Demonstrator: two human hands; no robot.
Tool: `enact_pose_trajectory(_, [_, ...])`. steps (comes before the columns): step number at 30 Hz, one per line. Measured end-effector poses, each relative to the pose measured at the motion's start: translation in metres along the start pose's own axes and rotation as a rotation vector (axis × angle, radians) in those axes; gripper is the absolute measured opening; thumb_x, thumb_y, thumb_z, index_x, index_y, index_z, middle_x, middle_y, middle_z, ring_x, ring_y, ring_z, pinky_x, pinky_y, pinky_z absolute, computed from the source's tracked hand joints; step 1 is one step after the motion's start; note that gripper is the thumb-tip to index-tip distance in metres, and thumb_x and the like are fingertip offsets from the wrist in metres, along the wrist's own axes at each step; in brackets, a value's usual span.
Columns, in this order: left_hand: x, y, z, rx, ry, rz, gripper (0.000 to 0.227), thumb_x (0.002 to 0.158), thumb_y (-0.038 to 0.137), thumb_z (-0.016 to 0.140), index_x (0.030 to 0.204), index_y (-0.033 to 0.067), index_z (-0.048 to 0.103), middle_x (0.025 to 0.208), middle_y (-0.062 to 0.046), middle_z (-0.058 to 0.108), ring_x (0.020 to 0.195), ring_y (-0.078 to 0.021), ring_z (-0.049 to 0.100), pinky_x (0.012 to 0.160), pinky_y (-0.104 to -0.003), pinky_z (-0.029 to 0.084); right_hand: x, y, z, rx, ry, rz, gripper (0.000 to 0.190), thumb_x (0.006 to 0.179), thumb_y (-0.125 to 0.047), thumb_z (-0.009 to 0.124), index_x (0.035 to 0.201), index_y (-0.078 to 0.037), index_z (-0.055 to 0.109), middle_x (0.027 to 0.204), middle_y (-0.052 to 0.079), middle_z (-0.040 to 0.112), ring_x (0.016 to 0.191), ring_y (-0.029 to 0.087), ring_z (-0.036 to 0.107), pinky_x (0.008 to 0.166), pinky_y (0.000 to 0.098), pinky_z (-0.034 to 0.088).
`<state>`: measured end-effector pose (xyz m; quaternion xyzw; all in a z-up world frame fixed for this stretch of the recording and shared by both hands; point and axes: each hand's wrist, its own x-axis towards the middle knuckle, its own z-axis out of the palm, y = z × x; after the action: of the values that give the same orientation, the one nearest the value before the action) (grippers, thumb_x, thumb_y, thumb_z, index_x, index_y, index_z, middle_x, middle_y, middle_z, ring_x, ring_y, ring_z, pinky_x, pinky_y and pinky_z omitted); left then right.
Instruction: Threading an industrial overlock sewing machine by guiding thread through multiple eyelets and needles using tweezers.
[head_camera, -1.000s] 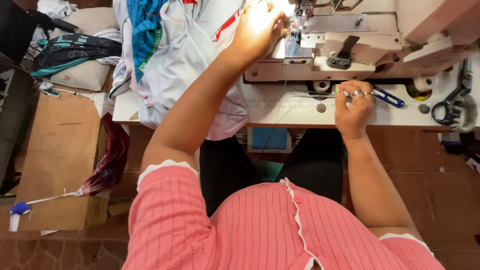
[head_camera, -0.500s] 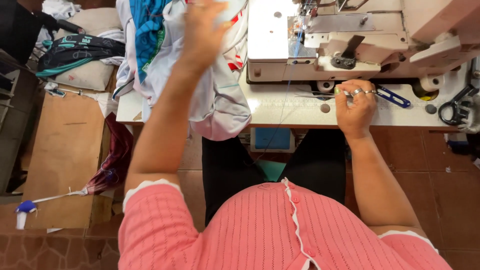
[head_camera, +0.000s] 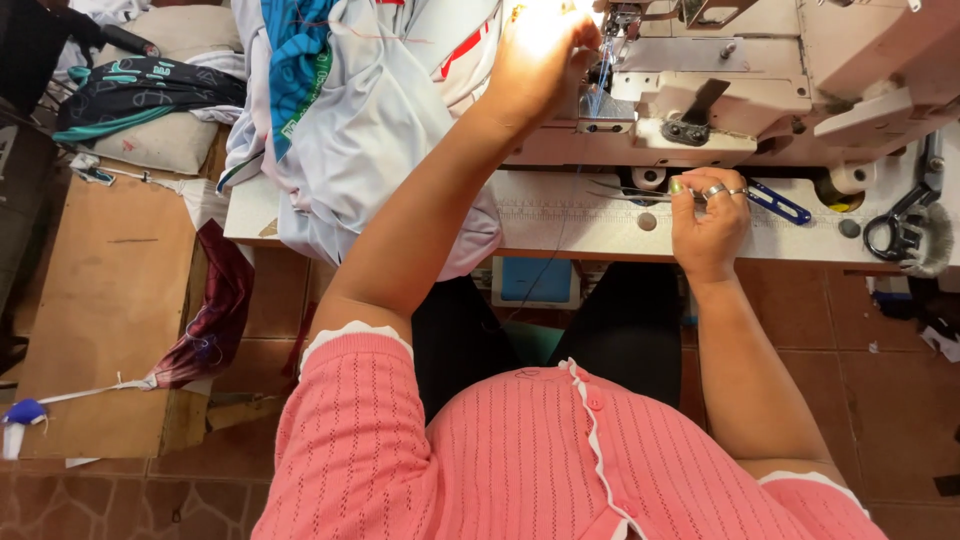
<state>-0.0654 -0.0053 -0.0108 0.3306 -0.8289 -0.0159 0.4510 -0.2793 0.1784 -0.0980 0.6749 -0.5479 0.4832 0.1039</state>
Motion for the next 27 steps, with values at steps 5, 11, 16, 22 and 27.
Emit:
enact_pose_trajectory(5, [0.005,0.003,0.002,0.140,-0.022,0.078,0.020,0.054,0.013,0.067,0.051,0.0230,0.050,0.047,0.008,0.049,0.047,-0.0165,0.049,0.048,-0.035,0.037,0.000,-0.001,-0.001,0.020,0.007,-0.008,0.004,0.093,-0.001,0.067,0.089,0.000,0.067,0.095,0.014,0.062,0.084,0.026,0.058,0.070,0.0352,0.048])
enact_pose_trajectory(11, [-0.002,-0.011,-0.006,0.085,0.015,0.232,0.004,0.071,0.010,0.057,0.073,0.0117,0.053,0.069,-0.007,0.056,0.062,-0.0295,0.052,0.056,-0.041,0.038,0.001,-0.002,-0.002,0.026,0.010,-0.010,0.005,0.094,-0.001,0.066,0.089,0.001,0.067,0.094,0.014,0.062,0.085,0.026,0.059,0.072,0.0360,0.048])
enact_pose_trajectory(16, [-0.017,-0.035,-0.041,0.173,-0.180,0.098,0.009,0.083,0.015,0.052,0.078,0.0075,0.053,0.076,-0.010,0.056,0.068,-0.0298,0.052,0.066,-0.042,0.040,-0.001,0.001,-0.001,0.019,0.011,-0.005,0.004,0.093,-0.001,0.066,0.090,0.001,0.068,0.095,0.014,0.062,0.085,0.026,0.059,0.072,0.0363,0.048])
enact_pose_trajectory(22, [-0.038,-0.080,-0.082,0.511,-0.019,-0.011,0.003,0.078,0.006,0.052,0.078,0.0089,0.052,0.077,-0.011,0.056,0.067,-0.0306,0.053,0.061,-0.042,0.042,-0.001,-0.001,-0.002,0.030,0.006,-0.010,0.003,0.093,0.000,0.066,0.091,0.001,0.068,0.096,0.014,0.062,0.086,0.026,0.059,0.074,0.0365,0.049])
enact_pose_trajectory(27, [-0.064,-0.126,-0.132,1.014,0.009,-0.087,0.017,0.065,0.004,0.059,0.076,0.0166,0.056,0.069,-0.005,0.058,0.061,-0.0246,0.054,0.054,-0.037,0.041,-0.002,0.001,-0.004,0.019,0.019,0.003,0.003,0.092,-0.001,0.066,0.090,0.000,0.068,0.096,0.013,0.062,0.085,0.026,0.059,0.072,0.0368,0.049])
